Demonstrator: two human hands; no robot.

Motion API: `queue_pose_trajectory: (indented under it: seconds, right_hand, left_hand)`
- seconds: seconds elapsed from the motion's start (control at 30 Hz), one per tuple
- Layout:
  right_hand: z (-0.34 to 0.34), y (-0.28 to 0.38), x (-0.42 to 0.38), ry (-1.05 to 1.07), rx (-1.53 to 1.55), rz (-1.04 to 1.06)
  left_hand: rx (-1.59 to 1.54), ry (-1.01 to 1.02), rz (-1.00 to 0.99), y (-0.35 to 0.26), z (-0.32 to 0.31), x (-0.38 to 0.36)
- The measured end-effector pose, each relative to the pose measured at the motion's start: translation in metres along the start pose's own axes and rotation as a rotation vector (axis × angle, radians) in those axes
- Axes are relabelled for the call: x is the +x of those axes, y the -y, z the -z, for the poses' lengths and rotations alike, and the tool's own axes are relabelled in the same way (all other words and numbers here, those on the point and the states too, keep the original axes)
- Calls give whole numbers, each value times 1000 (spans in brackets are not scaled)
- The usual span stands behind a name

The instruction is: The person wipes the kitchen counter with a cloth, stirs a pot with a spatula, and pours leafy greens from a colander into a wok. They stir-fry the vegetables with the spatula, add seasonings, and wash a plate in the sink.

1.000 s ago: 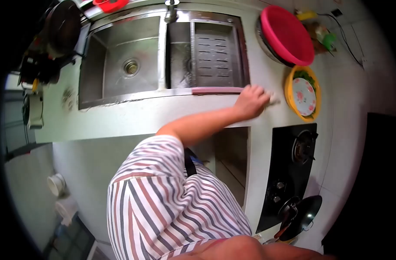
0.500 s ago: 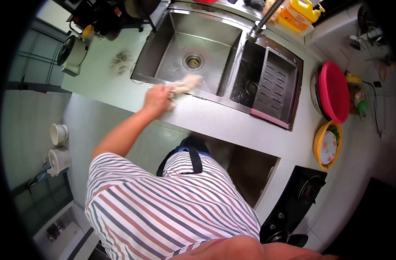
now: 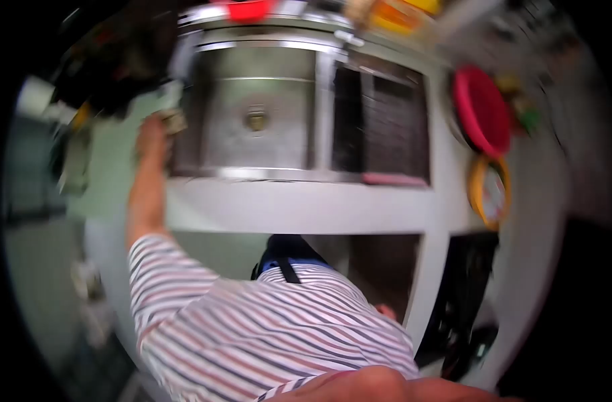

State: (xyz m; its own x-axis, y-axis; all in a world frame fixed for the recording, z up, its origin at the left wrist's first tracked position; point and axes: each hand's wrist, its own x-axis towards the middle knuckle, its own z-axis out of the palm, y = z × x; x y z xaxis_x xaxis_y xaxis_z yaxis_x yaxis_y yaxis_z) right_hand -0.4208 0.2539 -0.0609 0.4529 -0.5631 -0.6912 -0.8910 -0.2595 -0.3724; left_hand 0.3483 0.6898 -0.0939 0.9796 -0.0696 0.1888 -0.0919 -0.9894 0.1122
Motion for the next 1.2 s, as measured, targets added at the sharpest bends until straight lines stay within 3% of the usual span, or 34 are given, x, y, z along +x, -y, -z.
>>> queue_pose_trajectory:
  seconds: [0.03, 0.07, 0.1, 0.13, 0.17, 0.2, 0.23, 0.27, 0.3, 0.33, 0.37, 0.4, 0.43, 0.53, 0.6, 0.63, 0.67, 0.73, 0.77, 0.83, 0.93, 1.03, 1.13, 1.17, 1.2]
  right_hand:
    - [7, 31, -8, -2, -113, -22]
    - [21, 72, -20, -34, -3, 8]
    - [8, 35, -11, -86, -107, 106]
    - [14, 48, -20, -184, -136, 87]
    - [19, 48, -28, -262, -124, 76]
    - [33, 56, -40, -279, -95, 32]
    - [36, 45, -41, -337, -70, -21]
    - [46, 40, -49, -366, 34, -107]
    - [52, 24, -54, -455, 22, -148]
    - [62, 16, -61, -488, 82, -293]
    - [73, 7, -67, -531, 10, -381]
    - [76, -21, -70, -605, -106, -410]
    - [81, -40, -76, -653, -108, -483]
    - [105, -86, -89, -735, -183, -733]
    - [118, -116, -84, -806, -168, -785]
    - [123, -127, -81, -871, -151, -780]
    - [129, -129, -78, -903, -120, -777]
    - [144, -127, -68, -938, -67, -792]
    - [144, -124, -66, -944, -44, -797]
    - [139, -122, -64, -1012, 61, -659]
    - [95, -119, -68, -1108, 191, -478]
    - [29, -98, -99, -1015, 236, -411]
    - [-50, -77, -147, -905, 353, -399]
    - [-82, -74, -165, -831, 380, -468]
    - [-110, -64, -182, -814, 469, -511]
  left_hand:
    - [-78, 59, -80, -23, 13, 6]
    - [-128, 90, -164, -40, 11, 14]
    - [-374, 189, -266, -67, 25, 12]
    - [-805, 619, -292, -61, 12, 38]
    - [-1063, 595, -67, -80, 21, 27]
    - [-600, 452, -226, -81, 33, 22]
    - [-623, 508, -38, -15, -45, 69]
    - [-168, 116, -576, 43, -92, 82]
    - [-206, 321, -390, 62, -96, 96]
    - [-137, 352, -261, 53, -66, 87]
    - [17, 232, -460, 66, -66, 88]
    - [-13, 91, -531, 45, -51, 74]
    - [-40, -49, -598, -7, 14, 26]
    - [-289, 359, -832, -112, 99, -52]
    - [-208, 182, -1001, -175, 119, -111]
    - [-296, 294, -1087, -204, 129, -132]
    - [-291, 214, -1260, -221, 115, -148]
    - [-262, 499, -1336, -282, 121, -187]
    - [-466, 478, -1333, -313, 126, -211]
    - [-547, 557, -1389, -375, 121, -241]
    - [-803, 667, -1492, -489, 131, -304]
    - [-920, 701, -1621, -602, 151, -388]
    - [-1101, 594, -1813, -692, 154, -485]
    - [-978, 573, -1846, -716, 155, -518]
    - [-1088, 513, -1907, -738, 150, -551]
